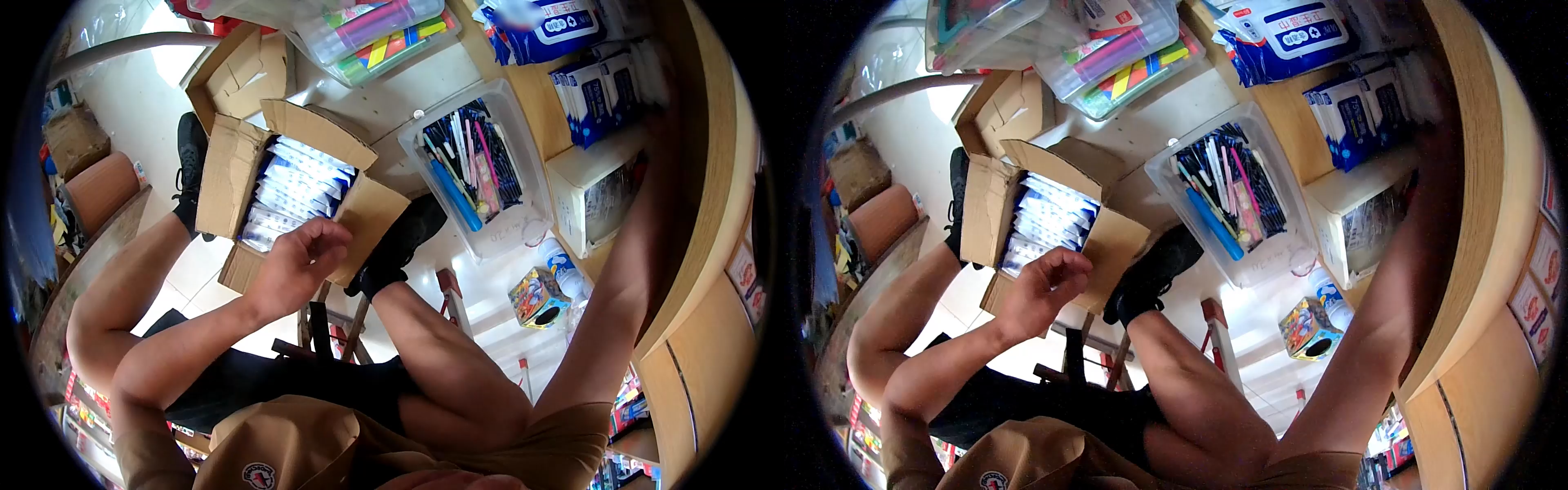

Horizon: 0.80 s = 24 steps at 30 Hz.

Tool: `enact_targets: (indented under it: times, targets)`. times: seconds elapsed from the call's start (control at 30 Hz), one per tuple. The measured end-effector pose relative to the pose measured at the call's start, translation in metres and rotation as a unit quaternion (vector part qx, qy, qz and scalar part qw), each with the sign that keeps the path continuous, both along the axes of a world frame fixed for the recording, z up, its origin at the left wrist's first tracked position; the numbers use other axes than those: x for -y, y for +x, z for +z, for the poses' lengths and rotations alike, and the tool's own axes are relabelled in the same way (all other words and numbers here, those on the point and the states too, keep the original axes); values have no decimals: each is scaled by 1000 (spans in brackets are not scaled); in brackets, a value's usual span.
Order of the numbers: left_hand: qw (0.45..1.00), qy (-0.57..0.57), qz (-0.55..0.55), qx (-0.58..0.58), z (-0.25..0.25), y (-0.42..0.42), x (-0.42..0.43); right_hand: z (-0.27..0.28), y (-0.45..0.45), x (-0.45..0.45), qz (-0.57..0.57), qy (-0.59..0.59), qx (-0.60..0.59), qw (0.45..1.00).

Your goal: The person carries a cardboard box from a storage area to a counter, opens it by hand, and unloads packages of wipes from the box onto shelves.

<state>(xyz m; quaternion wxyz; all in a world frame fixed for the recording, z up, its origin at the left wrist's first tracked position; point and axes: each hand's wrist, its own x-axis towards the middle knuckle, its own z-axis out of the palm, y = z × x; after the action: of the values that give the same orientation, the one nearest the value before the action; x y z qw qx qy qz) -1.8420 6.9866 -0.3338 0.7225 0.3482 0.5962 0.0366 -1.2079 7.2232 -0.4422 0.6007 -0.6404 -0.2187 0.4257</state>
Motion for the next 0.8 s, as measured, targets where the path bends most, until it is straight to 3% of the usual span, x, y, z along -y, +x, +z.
enact_targets:
  times: [0.33, 0.4, 0.63, 0.67, 0.7, 0.73, 0.77, 0.8]
  targets:
    - [998, 22, 22, 47, 4, 2, 4, 28, -25, 32, -35, 22, -104, 994]
    - [996, 28, -16, 84, 12, 12, 0, 45, -38, 45, -49, 39, -147, 987]
    - [977, 95, 10, 192, 29, 83, -11, 125, -175, 148, -96, 86, -267, 955]
    - [969, 112, 83, 206, 34, 98, -9, 133, -207, 170, -96, 88, -273, 953]
    - [954, 129, 154, 221, 38, 111, -10, 140, -241, 189, -69, 52, -202, 976]
    - [953, 134, 151, 228, 40, 120, -10, 145, -278, 209, -70, 43, -222, 972]
    - [938, 153, 202, 236, 43, 127, -9, 152, -318, 222, -148, -17, -259, 954]
    - [922, 170, 250, 241, 44, 129, -7, 143, -342, 238, -110, -1, -287, 951]
